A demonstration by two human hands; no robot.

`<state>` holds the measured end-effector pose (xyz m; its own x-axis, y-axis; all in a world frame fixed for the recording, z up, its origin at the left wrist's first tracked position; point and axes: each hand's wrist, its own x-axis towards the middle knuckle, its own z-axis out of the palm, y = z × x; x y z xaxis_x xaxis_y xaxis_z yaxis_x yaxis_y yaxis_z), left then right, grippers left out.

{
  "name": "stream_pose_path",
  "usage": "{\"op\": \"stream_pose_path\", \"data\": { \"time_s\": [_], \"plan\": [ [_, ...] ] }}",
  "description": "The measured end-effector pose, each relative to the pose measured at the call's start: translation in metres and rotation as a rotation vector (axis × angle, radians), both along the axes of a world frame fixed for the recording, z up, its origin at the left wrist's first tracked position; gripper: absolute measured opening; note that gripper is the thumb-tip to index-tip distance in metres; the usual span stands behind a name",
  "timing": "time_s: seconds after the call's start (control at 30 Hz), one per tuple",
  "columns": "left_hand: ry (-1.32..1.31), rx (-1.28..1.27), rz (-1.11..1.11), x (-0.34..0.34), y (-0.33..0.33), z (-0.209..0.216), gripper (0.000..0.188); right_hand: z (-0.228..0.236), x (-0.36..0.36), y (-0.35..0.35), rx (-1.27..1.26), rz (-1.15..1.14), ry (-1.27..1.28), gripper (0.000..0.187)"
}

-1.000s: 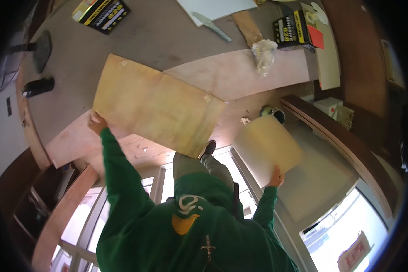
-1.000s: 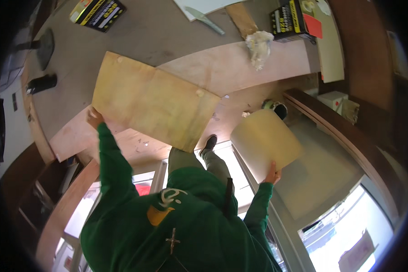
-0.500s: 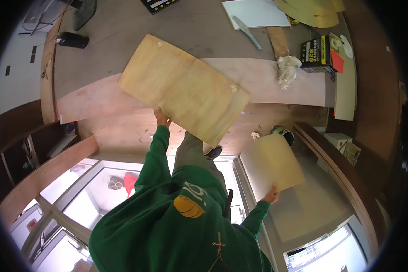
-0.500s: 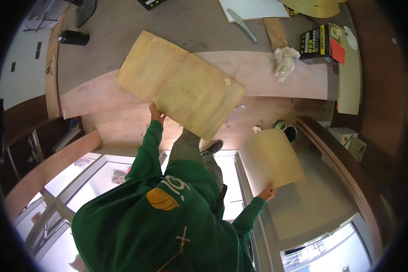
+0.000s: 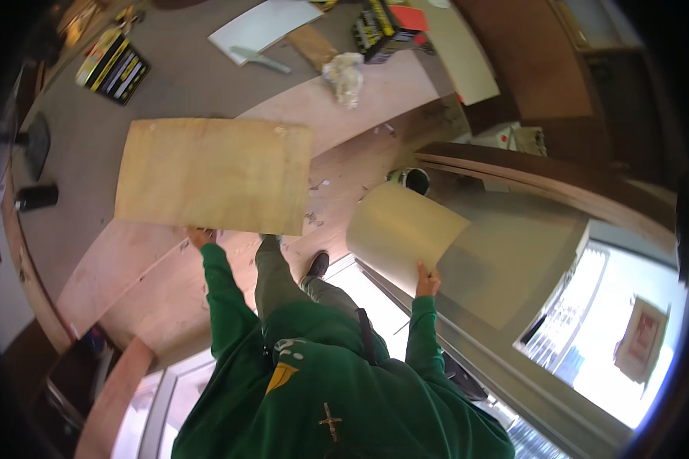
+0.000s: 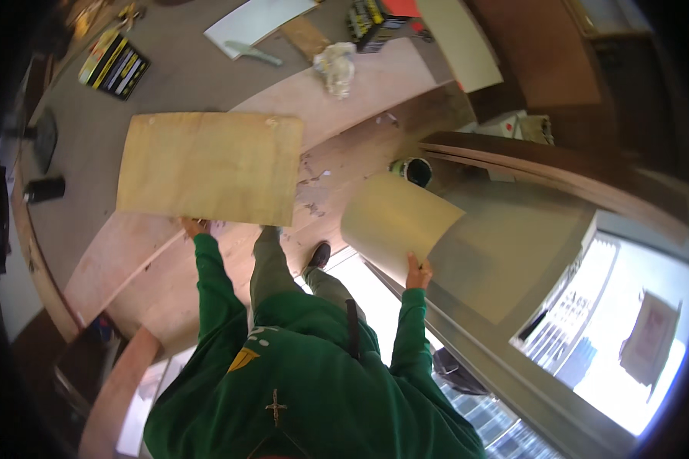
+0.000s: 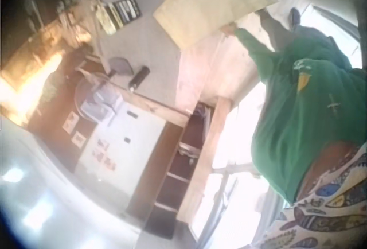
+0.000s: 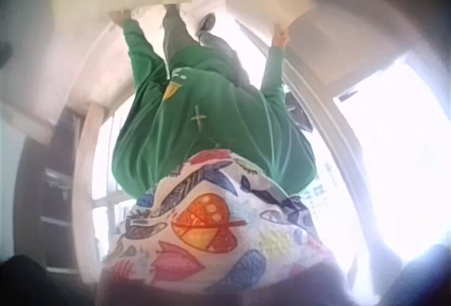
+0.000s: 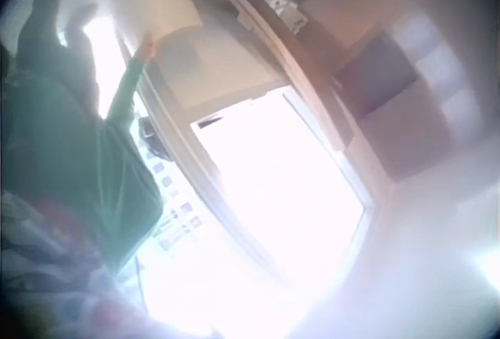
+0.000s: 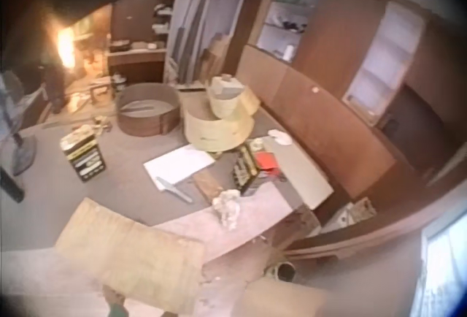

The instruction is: The person cleans a rectangular laminate sheet with a cloth, applies adhesive from a container, and then wipes the surface with a cloth.

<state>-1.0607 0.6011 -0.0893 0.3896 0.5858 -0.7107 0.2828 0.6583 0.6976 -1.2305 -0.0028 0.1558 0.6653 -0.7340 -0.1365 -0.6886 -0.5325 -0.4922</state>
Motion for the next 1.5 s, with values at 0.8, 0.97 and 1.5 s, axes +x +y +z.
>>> {"op": "stream_pose_path", "data": {
  "time_s": [0.8,0.97,1.5],
  "plan": [
    [-0.747,1.076,-1.362,0.157,-0.072,0.283,0.062,0.272,0.132,0.094,0.464,0.715,-0.179,0.030],
    [-0.765,0.182,-1.984,0.186,-0.116,0.463,0.073,0.348,0.122,0.051,0.563,0.865,-0.221,0.027],
    [-1.213,1.150,-1.673,0.036,-0.276,0.725,0.028,0.218,0.127,-0.068,0.715,0.660,-1.022,0.074]
  ]
}}
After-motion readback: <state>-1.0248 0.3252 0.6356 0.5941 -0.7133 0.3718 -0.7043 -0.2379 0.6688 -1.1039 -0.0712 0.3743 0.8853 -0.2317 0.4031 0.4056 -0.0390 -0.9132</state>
